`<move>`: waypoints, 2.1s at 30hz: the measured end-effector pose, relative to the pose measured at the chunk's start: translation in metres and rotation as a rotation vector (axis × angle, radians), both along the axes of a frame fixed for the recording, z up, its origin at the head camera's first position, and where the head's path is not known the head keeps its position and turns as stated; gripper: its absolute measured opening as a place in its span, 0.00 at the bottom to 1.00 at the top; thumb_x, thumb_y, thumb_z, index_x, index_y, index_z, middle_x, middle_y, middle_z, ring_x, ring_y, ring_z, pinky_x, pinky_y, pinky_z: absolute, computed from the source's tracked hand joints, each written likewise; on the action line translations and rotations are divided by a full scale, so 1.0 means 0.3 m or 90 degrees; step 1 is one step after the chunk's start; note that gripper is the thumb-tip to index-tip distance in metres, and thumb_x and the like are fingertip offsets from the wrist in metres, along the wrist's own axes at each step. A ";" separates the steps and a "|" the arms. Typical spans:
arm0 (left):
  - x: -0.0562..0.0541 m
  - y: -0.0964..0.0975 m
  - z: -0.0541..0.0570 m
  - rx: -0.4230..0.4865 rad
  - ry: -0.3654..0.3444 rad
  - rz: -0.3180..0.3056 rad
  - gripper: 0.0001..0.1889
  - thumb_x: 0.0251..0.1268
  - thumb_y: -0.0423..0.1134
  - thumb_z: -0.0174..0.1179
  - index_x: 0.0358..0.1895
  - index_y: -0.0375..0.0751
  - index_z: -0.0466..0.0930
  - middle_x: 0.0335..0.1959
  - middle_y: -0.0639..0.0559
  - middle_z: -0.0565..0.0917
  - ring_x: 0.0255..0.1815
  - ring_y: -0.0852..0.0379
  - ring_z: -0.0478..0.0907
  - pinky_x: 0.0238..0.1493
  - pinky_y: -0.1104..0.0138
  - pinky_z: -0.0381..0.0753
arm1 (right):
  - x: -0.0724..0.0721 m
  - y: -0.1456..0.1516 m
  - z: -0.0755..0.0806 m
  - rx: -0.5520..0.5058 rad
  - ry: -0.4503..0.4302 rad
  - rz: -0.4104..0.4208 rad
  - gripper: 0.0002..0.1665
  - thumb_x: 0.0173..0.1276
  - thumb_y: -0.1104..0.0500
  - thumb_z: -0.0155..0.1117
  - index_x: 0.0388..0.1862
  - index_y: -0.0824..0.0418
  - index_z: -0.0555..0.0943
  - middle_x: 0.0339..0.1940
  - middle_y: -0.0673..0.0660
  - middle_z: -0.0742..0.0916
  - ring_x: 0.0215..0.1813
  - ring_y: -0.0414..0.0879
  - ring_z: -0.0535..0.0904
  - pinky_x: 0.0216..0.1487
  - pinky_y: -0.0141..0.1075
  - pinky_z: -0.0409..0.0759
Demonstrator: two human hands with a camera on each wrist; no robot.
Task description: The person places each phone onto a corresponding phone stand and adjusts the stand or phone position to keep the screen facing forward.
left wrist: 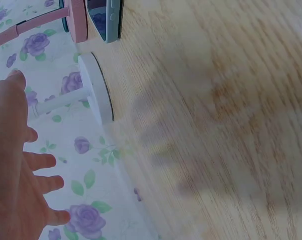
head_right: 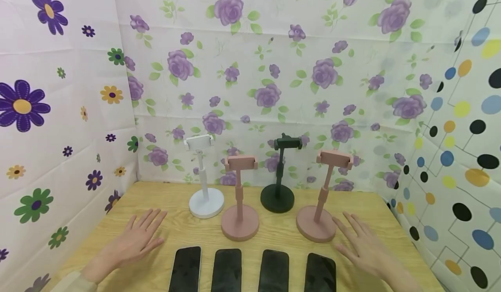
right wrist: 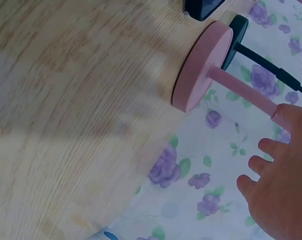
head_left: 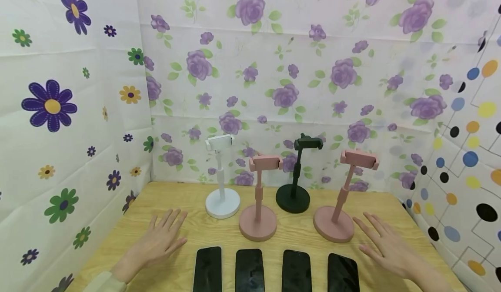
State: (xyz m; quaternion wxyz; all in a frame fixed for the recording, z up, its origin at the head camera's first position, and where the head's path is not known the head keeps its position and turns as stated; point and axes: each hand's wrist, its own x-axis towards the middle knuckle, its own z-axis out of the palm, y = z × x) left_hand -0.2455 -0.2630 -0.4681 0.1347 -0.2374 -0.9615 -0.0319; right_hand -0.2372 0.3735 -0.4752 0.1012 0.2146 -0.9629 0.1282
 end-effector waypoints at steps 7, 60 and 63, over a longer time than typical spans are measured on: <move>0.000 0.004 0.006 -0.004 0.003 -0.002 0.34 0.73 0.54 0.49 0.74 0.38 0.57 0.71 0.34 0.64 0.72 0.33 0.60 0.62 0.32 0.61 | -0.002 -0.016 0.003 -0.010 0.002 0.008 0.38 0.72 0.46 0.57 0.77 0.43 0.56 0.77 0.63 0.60 0.78 0.63 0.50 0.59 0.68 0.61; 0.010 0.046 -0.034 0.103 0.083 -0.099 0.20 0.70 0.39 0.57 0.62 0.35 0.75 0.57 0.39 0.80 0.56 0.44 0.79 0.53 0.53 0.80 | -0.044 -0.187 0.013 -0.242 -0.255 0.077 0.29 0.76 0.48 0.52 0.74 0.43 0.62 0.75 0.67 0.64 0.71 0.72 0.60 0.55 0.64 0.73; 0.005 0.045 -0.042 0.113 0.130 -0.120 0.16 0.68 0.37 0.59 0.57 0.36 0.79 0.53 0.43 0.83 0.51 0.48 0.82 0.49 0.57 0.82 | -0.047 -0.201 0.018 -0.267 -0.275 0.093 0.29 0.76 0.48 0.51 0.74 0.43 0.62 0.75 0.65 0.65 0.70 0.67 0.65 0.55 0.53 0.78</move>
